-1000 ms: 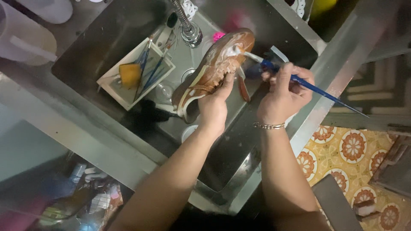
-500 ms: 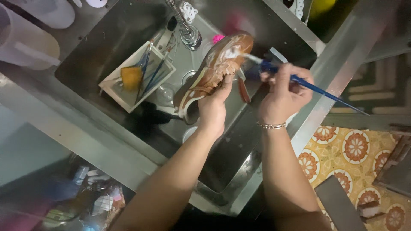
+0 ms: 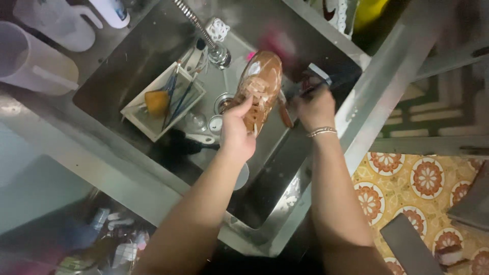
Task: Cleaning and detailing a brown leather shoe in a sink using brushes and soap.
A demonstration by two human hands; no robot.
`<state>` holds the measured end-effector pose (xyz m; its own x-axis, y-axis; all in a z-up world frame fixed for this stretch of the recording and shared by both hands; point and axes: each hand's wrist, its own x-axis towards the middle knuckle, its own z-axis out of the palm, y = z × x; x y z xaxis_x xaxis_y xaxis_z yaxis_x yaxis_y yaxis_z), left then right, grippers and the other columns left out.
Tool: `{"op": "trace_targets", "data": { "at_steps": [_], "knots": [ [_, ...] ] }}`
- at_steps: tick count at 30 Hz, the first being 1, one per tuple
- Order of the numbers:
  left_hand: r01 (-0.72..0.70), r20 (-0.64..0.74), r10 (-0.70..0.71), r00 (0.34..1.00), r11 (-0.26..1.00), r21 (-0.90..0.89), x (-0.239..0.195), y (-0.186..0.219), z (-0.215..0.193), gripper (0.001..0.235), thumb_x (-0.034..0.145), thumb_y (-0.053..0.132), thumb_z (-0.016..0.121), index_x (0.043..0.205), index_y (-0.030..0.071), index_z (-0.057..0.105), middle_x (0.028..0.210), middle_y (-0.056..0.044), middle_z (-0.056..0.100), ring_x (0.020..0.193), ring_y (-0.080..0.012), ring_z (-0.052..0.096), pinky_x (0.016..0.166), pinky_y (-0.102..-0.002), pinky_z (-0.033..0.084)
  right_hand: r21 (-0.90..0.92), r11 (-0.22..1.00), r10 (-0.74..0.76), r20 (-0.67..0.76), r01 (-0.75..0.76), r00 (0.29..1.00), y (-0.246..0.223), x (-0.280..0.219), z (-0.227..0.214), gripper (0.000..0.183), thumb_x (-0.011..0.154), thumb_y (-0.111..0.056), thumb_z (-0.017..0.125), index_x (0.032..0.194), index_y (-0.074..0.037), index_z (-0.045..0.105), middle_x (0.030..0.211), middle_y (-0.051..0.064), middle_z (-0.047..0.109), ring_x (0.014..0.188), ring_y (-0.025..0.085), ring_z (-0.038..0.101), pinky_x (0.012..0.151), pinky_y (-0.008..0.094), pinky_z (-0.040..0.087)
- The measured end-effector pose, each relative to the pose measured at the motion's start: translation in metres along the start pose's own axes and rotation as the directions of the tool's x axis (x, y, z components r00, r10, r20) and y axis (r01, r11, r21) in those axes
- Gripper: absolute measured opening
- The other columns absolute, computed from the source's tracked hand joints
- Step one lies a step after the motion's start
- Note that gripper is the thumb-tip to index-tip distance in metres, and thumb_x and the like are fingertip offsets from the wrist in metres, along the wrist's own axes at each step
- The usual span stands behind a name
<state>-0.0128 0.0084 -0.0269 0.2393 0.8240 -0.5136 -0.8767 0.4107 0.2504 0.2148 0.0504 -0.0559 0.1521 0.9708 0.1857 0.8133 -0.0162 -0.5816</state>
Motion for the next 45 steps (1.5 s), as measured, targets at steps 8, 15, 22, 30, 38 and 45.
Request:
{"op": "trace_targets", "data": {
  "at_steps": [8, 15, 22, 30, 38, 45],
  "knots": [
    [-0.05, 0.248, 0.094, 0.964, 0.983, -0.177, -0.011, 0.001, 0.009, 0.048, 0.102, 0.036, 0.058, 0.139, 0.006, 0.055, 0.132, -0.006, 0.066, 0.121, -0.0238, 0.064, 0.106, -0.041, 0.049, 0.55, 0.769, 0.074, 0.43, -0.326, 0.9, -0.069, -0.047, -0.027, 0.07, 0.095, -0.029, 0.074, 0.152, -0.003, 0.042, 0.139, 0.018, 0.062, 0.12, 0.031, 0.063, 0.097, 0.042, 0.053],
    [0.265, 0.493, -0.189, 0.849, 0.96, -0.089, -0.034, 0.01, 0.017, 0.098, 0.09, 0.077, 0.037, 0.149, -0.001, 0.038, 0.148, -0.016, 0.052, 0.135, -0.0347, 0.051, 0.112, -0.05, 0.041, 0.842, 0.367, -0.085, 0.454, -0.396, 0.887, -0.103, -0.091, -0.038, 0.106, 0.078, -0.006, 0.088, 0.159, -0.005, 0.018, 0.153, 0.012, 0.045, 0.143, 0.025, 0.048, 0.119, 0.044, 0.044],
    [0.263, 0.662, -0.338, 0.669, 0.941, 0.215, -0.029, 0.007, -0.02, 0.088, 0.098, 0.065, 0.05, 0.159, 0.003, 0.032, 0.158, -0.012, 0.045, 0.147, -0.0321, 0.042, 0.119, -0.054, 0.036, 0.873, 0.425, -0.139, 0.326, -0.241, 0.935, -0.076, -0.112, -0.041, 0.104, 0.083, 0.0, 0.084, 0.162, -0.007, 0.017, 0.155, 0.012, 0.045, 0.144, 0.027, 0.048, 0.122, 0.045, 0.043],
    [-0.088, 0.655, -0.534, 0.534, 0.735, 0.672, -0.043, 0.066, 0.012, 0.078, 0.094, 0.056, 0.063, 0.143, -0.004, 0.055, 0.147, -0.017, 0.06, 0.132, -0.024, 0.064, 0.103, -0.04, 0.052, 0.775, 0.631, 0.145, -0.062, -0.044, 0.987, -0.009, -0.101, -0.063, 0.074, 0.093, -0.003, 0.065, 0.161, -0.005, 0.036, 0.152, 0.011, 0.05, 0.14, 0.023, 0.052, 0.117, 0.038, 0.047],
    [-0.429, 0.155, 0.581, 0.799, 0.371, 0.823, -0.012, 0.106, -0.007, 0.032, 0.102, 0.034, 0.067, 0.097, 0.002, 0.07, 0.082, -0.007, 0.068, 0.075, -0.0174, 0.064, 0.071, -0.035, 0.05, 0.844, 0.535, 0.414, -0.217, -0.044, 0.884, 0.091, -0.033, -0.161, 0.015, 0.097, -0.001, 0.059, 0.111, -0.003, 0.065, 0.118, 0.009, 0.07, 0.112, 0.022, 0.07, 0.101, 0.038, 0.061],
    [-0.268, 0.576, 0.657, 0.487, -0.515, 0.814, 0.023, 0.175, 0.028, 0.047, 0.094, 0.012, 0.071, 0.139, 0.01, 0.059, 0.144, -0.019, 0.053, 0.129, -0.0409, 0.058, 0.107, -0.046, 0.048, 0.768, 0.549, 0.627, -0.117, -0.33, 0.77, 0.299, 0.022, -0.139, 0.018, 0.104, -0.014, 0.066, 0.114, -0.001, 0.073, 0.113, 0.008, 0.073, 0.099, 0.021, 0.069, 0.085, 0.037, 0.055]
  ]
}}
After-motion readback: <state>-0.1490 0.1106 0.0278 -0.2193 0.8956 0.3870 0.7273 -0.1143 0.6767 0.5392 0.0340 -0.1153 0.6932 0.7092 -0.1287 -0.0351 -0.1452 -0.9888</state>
